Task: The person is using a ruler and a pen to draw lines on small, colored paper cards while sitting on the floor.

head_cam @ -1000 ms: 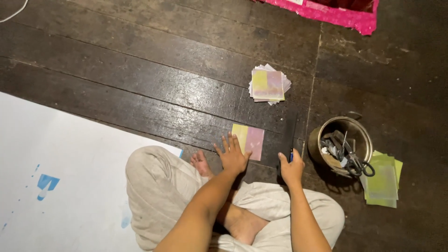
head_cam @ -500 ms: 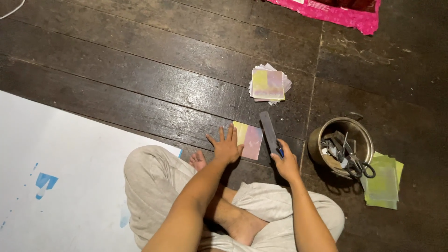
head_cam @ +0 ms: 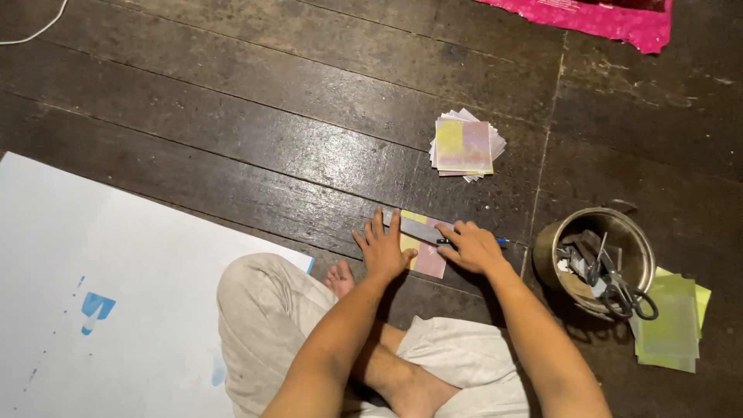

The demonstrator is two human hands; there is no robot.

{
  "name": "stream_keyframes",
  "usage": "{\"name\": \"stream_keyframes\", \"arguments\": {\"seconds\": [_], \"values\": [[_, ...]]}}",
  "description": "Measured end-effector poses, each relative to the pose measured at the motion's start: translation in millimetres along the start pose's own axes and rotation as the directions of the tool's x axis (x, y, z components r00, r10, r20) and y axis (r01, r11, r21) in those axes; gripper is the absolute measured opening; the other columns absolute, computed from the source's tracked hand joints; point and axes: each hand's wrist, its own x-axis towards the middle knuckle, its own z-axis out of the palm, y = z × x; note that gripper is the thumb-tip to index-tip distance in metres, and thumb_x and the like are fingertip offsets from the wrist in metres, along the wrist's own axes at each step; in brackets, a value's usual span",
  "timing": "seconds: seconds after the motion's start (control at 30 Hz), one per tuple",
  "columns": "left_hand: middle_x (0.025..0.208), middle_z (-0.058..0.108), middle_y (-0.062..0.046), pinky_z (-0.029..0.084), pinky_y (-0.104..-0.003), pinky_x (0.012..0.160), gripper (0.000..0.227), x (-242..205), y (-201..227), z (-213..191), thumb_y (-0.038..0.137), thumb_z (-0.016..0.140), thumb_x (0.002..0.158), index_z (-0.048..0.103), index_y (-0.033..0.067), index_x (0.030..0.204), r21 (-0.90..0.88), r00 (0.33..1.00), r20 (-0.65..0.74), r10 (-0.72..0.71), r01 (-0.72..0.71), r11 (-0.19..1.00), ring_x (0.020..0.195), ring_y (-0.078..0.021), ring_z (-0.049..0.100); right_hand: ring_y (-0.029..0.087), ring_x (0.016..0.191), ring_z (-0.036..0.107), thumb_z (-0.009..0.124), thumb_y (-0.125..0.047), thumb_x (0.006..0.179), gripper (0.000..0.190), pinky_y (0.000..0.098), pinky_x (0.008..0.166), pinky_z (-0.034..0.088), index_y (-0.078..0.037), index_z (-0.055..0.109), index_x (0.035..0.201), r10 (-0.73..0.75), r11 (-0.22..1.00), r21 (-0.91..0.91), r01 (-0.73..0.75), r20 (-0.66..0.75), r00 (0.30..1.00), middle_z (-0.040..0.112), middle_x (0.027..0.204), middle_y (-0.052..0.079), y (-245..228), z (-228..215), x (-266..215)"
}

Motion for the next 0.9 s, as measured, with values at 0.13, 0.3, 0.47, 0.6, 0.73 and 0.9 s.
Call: {"name": "stream_keyframes", "arguments": {"seconds": [0.13, 0.3, 0.47, 0.6, 0.73, 0.9], "values": [[0.17, 0.002, -0.018, 0.004, -0.078, 0.113, 0.097, 0.3, 2.0, -4.2, 0.055, 0.073, 0.086, 0.022, 0.0259, 0.163, 0.046, 0.999, 0.044, -0.005, 0.003, 0.999, 0.15, -0.0474, 0.014, 0.028, 0.108, 0.059, 0.038, -0.064, 0.1, 0.059, 0.0427, 0.085, 0.058, -0.043, 0.044, 0.154, 0.084, 0.987, -0.145, -0.069, 0.099, 0.992, 0.059, 0.117, 0.002, -5.8, -9.5, 4.8], [0.171, 0.005, -0.012, 0.005, -0.081, 0.111, 0.084, 7.2, -2.4, -0.5, 0.058, 0.067, 0.089, 0.035, 0.0275, 0.159, 0.131, 0.997, 0.063, 0.034, -0.042, 0.99, 0.15, -0.046, 0.014, 0.029, 0.102, 0.062, 0.031, -0.065, 0.102, 0.056, 0.0426, 0.082, 0.06, -0.047, 0.038, 0.155, 0.117, 0.983, -0.151, -0.106, 0.061, 0.991, 0.056, 0.111, 0.003, 3.2, 18.8, 6.9], [0.17, 0.015, -0.008, 0.008, -0.083, 0.109, 0.086, 10.7, -1.0, -10.2, 0.059, 0.07, 0.085, 0.037, 0.0304, 0.159, 0.167, 0.996, 0.067, 0.062, -0.073, 0.983, 0.148, -0.0441, 0.021, 0.024, 0.098, 0.062, 0.048, -0.059, 0.101, 0.04, 0.0372, 0.069, 0.062, -0.047, 0.058, 0.138, 0.121, 0.978, -0.145, -0.153, -0.209, 0.97, 0.06, 0.112, -0.001, 10.4, 47.3, 13.2], [0.167, 0.021, -0.009, 0.007, -0.084, 0.108, 0.083, 12.5, 0.3, -24.6, 0.058, 0.07, 0.086, 0.04, 0.0288, 0.158, 0.178, 0.991, 0.095, 0.089, -0.105, 0.978, 0.148, -0.0424, 0.024, 0.025, 0.101, 0.062, 0.049, -0.06, 0.1, 0.041, 0.0389, 0.071, 0.063, -0.047, 0.06, 0.137, 0.162, 0.977, -0.106, -0.186, -0.201, 0.966, 0.061, 0.12, -0.001, 9.7, 47.7, 15.1], [0.152, 0.038, -0.002, 0.015, -0.083, 0.106, 0.044, 42.2, -17.1, -4.7, 0.047, 0.059, 0.097, 0.059, 0.036, 0.139, 0.187, 0.993, 0.014, 0.12, -0.121, 0.975, 0.138, -0.0346, 0.039, 0.026, 0.109, 0.06, 0.05, -0.057, 0.101, 0.042, 0.0429, 0.077, 0.064, -0.045, 0.059, 0.139, 0.231, 0.971, -0.035, -0.236, -0.099, 0.968, 0.057, 0.13, 0.0, 5.0, 39.6, 14.4], [0.127, 0.054, 0.003, 0.023, -0.082, 0.099, 0.024, 91.6, -27.0, 16.9, 0.034, 0.069, 0.09, 0.072, 0.0365, 0.114, 0.229, 0.99, -0.089, 0.114, -0.091, 0.969, 0.12, -0.029, 0.054, 0.026, 0.113, 0.058, 0.05, -0.057, 0.1, 0.044, 0.0448, 0.08, 0.063, -0.044, 0.057, 0.142, 0.258, 0.966, -0.012, -0.259, -0.055, 0.965, 0.055, 0.134, 0.001, 1.6, 31.2, 13.6]]}}
